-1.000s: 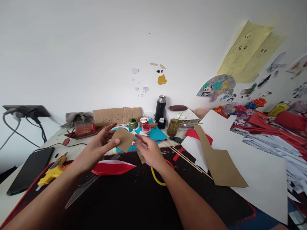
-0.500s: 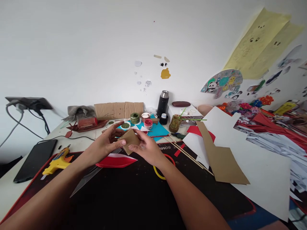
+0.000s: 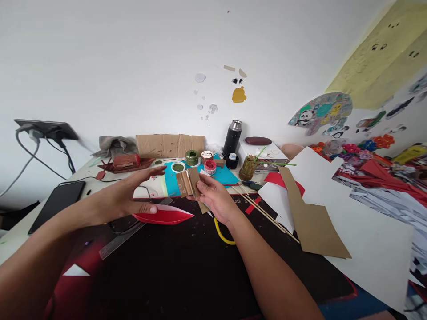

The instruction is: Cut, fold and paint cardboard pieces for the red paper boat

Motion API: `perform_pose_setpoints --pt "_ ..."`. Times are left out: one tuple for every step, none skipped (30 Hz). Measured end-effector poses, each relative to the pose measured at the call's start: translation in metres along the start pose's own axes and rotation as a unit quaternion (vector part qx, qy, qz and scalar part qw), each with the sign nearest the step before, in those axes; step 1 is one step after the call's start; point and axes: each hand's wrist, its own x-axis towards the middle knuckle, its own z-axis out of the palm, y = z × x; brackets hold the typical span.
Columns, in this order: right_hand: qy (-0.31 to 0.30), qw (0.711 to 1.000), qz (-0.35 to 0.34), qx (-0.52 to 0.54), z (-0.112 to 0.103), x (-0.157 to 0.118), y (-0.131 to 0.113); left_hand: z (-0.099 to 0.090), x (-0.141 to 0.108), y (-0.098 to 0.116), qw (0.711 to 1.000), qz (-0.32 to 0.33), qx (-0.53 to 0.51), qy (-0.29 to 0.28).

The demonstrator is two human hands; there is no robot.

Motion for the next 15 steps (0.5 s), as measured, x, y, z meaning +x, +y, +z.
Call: perform_pose_setpoints --pt "-0.007 1.0 0.004 0.0 0.0 0.0 0.0 -0.005 -0.006 -0.005 1.0 -0.014 0.026 -0.003" --pt "-0.01 1.0 0.005 -0.003 0.001 -0.001 0.0 -0.008 -0.013 -0.011 0.998 -0.026 0.053 -0.002" --pt "-0.008 1.0 0.004 -0.007 0.001 -0.001 0.001 -0.011 -0.019 -0.017 0.996 -0.036 0.082 0.0" --pt "-0.005 1.0 0.003 -0.013 0.002 -0.001 0.002 -0.012 -0.025 -0.024 0.993 -0.042 0.114 0.002" --pt "-0.002 1.0 0.003 -0.019 0.002 -0.001 0.003 -0.012 -0.03 -0.03 0.989 -0.045 0.143 0.008" --pt "-0.001 1.0 0.004 -0.024 0.003 -0.001 0.004 -0.011 -0.034 -0.036 0.986 -0.046 0.161 0.014" --pt "-0.002 1.0 0.005 -0.028 0.003 -0.002 0.004 -0.009 -0.037 -0.041 0.984 -0.046 0.17 0.02" --pt "-0.004 1.0 0.006 -0.029 0.003 -0.002 0.005 -0.007 -0.039 -0.045 0.984 -0.046 0.171 0.024" --pt "-0.006 1.0 0.007 -0.026 0.003 -0.002 0.005 -0.005 -0.04 -0.047 0.985 -0.044 0.168 0.022" --pt "-0.009 1.0 0.008 -0.022 0.003 -0.003 0.004 -0.003 -0.041 -0.049 0.985 -0.04 0.165 0.014" --pt "-0.01 1.0 0.009 -0.015 0.004 -0.003 0.004 0.0 -0.042 -0.05 0.986 -0.034 0.165 0.004" --pt "-0.012 1.0 0.012 -0.007 0.004 -0.003 0.004 0.002 -0.042 -0.051 0.985 -0.027 0.171 -0.007" --pt "-0.013 1.0 0.015 0.0 0.004 -0.003 0.004 0.004 -0.042 -0.052 0.984 -0.018 0.178 -0.016" --pt "-0.015 1.0 0.018 0.005 0.004 -0.004 0.004 0.005 -0.042 -0.053 0.983 -0.008 0.184 -0.021" --pt "-0.017 1.0 0.021 0.007 0.003 -0.004 0.004 0.007 -0.042 -0.055 0.982 0.0 0.188 -0.024"
